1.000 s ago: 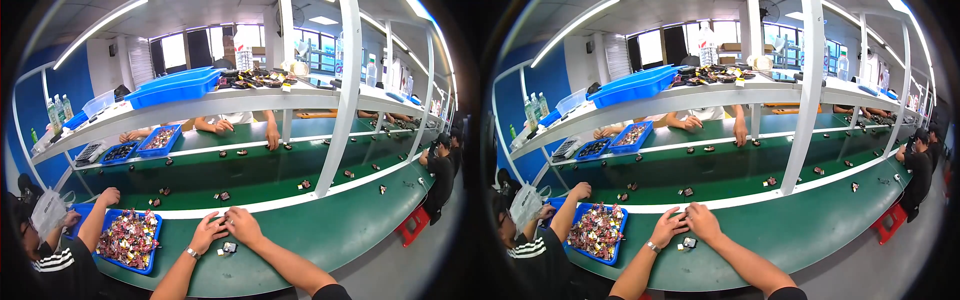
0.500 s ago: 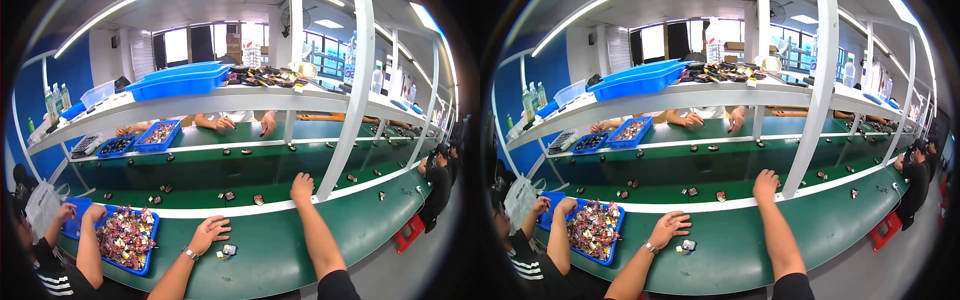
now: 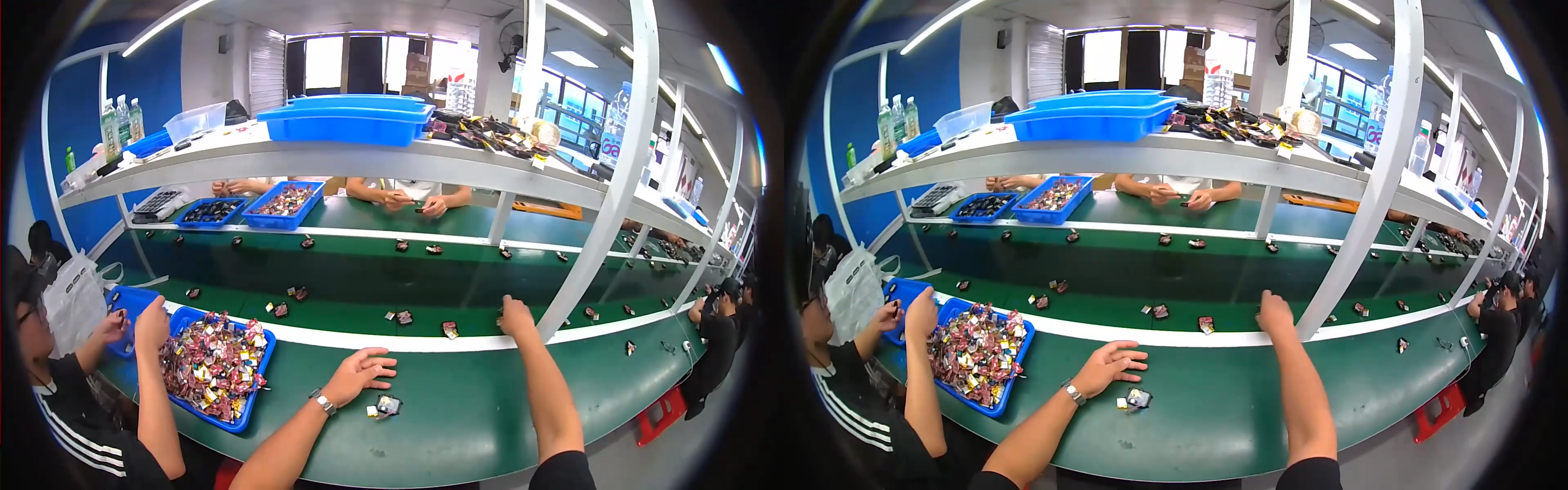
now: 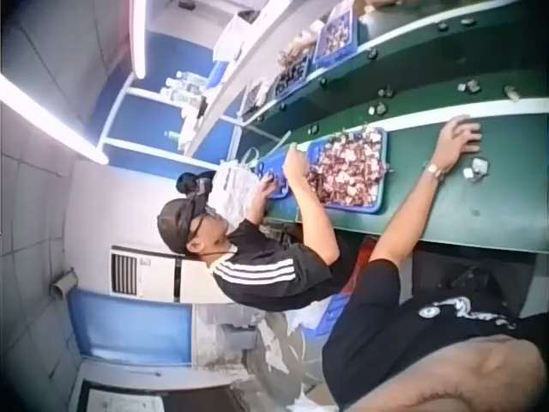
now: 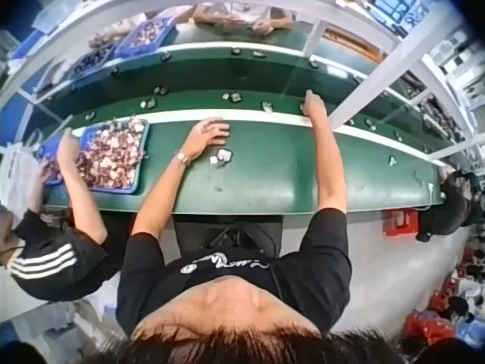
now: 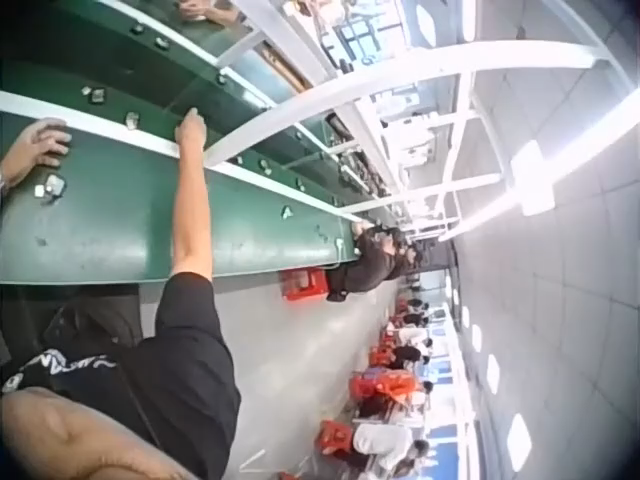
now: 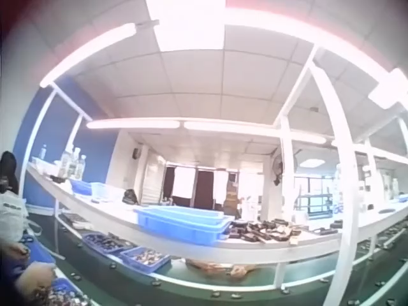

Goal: The recorder is assembling small electronic components on a conveyor belt in a factory setting.

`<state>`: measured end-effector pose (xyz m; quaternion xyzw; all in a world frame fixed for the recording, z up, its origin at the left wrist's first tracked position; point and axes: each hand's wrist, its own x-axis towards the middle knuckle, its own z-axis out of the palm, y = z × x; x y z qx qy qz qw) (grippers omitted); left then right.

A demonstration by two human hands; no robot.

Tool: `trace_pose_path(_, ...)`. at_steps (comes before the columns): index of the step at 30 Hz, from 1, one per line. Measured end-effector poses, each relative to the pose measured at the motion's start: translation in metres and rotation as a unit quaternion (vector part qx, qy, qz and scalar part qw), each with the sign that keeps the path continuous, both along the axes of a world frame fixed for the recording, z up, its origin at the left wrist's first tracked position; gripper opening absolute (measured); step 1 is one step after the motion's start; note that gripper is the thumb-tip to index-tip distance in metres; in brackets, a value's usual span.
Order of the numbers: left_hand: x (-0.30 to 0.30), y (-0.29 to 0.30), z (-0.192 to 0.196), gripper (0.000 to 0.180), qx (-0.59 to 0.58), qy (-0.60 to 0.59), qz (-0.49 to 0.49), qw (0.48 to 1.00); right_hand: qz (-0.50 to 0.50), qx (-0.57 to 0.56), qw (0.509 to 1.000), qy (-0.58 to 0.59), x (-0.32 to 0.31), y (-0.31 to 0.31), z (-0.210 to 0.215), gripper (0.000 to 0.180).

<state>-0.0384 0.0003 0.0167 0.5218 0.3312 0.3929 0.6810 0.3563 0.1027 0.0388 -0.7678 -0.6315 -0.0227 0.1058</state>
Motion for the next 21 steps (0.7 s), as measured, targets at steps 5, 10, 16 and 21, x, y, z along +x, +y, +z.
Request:
trace_pose_path(5, 0.001, 0.005, -0.007, 0.042, 0.005, 0.008, 0.003, 1.000, 0.269, 0.062, 0.937, 0.215, -0.073, -0.057, 0.004, 0.053)
trace_pose_path(10, 0.009, 0.006, -0.011, 0.037, -0.004, -0.012, -0.013, 1.000, 0.369, 0.048, 0.879, 0.298, -0.155, -0.120, 0.031, 0.058)
trace_pose_path(16, -0.008, 0.009, -0.018, 0.029, -0.013, 0.015, -0.049, 0.999, 0.468, 0.096, 0.848, 0.231, -0.192, -0.135, 0.006, 0.063)
trace_pose_path(21, -0.008, 0.010, -0.022, 0.030, -0.035, -0.020, -0.047, 0.998, 0.449, 0.106, 0.849, 0.259, -0.188, -0.136, 0.005, 0.060)
